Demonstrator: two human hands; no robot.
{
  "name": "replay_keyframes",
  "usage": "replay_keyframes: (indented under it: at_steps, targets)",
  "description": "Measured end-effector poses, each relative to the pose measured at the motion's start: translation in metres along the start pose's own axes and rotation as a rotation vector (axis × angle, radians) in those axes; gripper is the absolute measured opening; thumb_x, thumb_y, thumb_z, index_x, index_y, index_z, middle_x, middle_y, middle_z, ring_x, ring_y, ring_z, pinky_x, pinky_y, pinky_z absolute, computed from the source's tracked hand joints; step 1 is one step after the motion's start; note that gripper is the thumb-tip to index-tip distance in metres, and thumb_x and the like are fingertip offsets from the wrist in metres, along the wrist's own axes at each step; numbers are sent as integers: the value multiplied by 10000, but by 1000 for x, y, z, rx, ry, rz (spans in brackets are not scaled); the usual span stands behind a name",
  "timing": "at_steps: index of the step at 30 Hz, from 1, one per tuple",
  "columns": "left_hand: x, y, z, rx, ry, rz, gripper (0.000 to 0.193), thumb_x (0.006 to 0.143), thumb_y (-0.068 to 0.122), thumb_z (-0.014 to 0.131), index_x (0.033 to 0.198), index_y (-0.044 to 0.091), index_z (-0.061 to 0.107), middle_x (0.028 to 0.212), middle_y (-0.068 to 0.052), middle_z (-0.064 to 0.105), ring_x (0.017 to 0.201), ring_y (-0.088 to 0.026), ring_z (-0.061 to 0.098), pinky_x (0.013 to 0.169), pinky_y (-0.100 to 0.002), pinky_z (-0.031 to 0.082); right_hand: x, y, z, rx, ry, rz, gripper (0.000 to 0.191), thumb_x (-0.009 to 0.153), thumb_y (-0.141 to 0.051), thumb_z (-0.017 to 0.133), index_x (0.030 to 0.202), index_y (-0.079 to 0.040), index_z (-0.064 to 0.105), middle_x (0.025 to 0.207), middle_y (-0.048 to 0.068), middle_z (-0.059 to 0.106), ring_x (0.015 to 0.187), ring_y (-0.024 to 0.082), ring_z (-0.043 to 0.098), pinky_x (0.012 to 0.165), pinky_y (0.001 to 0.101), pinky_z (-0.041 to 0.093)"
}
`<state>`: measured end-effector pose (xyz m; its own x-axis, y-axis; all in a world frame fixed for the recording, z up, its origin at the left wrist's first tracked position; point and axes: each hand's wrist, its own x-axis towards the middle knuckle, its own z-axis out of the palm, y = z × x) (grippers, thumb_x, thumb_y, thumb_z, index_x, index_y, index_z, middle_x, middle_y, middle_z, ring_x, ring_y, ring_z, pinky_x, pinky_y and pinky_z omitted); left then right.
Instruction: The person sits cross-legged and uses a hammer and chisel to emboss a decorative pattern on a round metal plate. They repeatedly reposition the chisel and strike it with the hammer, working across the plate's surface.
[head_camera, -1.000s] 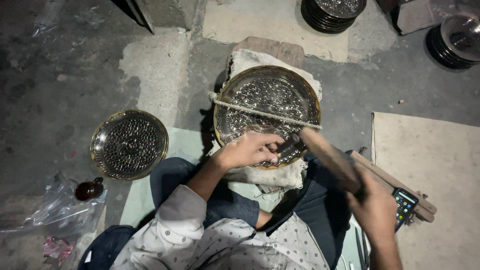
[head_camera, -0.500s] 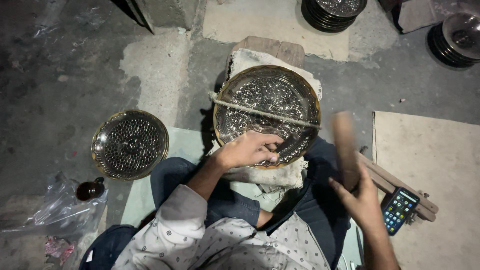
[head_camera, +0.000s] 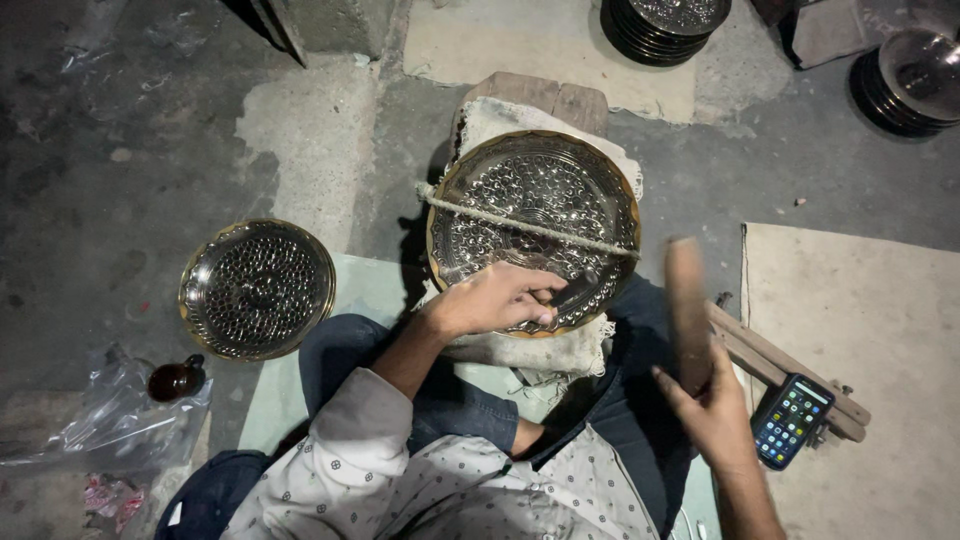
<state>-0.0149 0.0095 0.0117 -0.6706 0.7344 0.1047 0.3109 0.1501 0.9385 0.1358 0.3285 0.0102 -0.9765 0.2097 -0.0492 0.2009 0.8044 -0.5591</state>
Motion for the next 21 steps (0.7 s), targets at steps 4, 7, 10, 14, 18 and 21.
replay_keyframes:
  at_steps: [4,7,10,14,18,21]
  targets:
    - [0,0,1,-8,4,-25,408,908,90,708,1304,17,647,1009,-122,799,926,-141,789,832,-283,604,-2,5,5,121,31,-59,813,782,-121,842,1497,-112,455,1284,220,686,1151,315,679,957,395,529]
    - [-1,-2,2,-42,-22,-32,437,884,86,708,1311,12,652,998,-131,796,916,-161,777,820,-289,594,-2,8,7,-30,38,-61,824,755,-125,838,1504,-137,494,1270,217,709,1142,324,688,939,396,542]
    - [-2,-3,2,-6,14,-1,420,900,95,714,1304,0,650,1023,-138,796,958,-151,787,852,-288,594,-1,9,8,34,39,-1,816,774,-167,835,1512,-122,489,1229,222,719,1128,296,705,934,392,547]
    - [-2,-5,1,-13,6,1,435,889,98,720,1306,0,646,1027,-142,796,957,-156,784,859,-291,596,-1,8,4,120,6,89,814,770,-174,826,1517,-143,504,1193,207,743,1090,265,739,907,386,565]
    - [-3,-6,1,14,11,-7,425,905,120,722,1307,4,647,1051,-137,791,974,-154,782,863,-291,594,-1,4,0,-51,-13,110,856,746,-141,849,1527,-190,503,1211,199,732,1052,299,712,890,404,560]
    - [-2,-5,2,-17,-5,-17,426,911,132,711,1316,16,642,1052,-126,793,972,-150,782,858,-288,597,2,0,-2,46,44,75,854,738,-116,823,1520,-189,487,1212,181,733,1004,307,725,858,414,573]
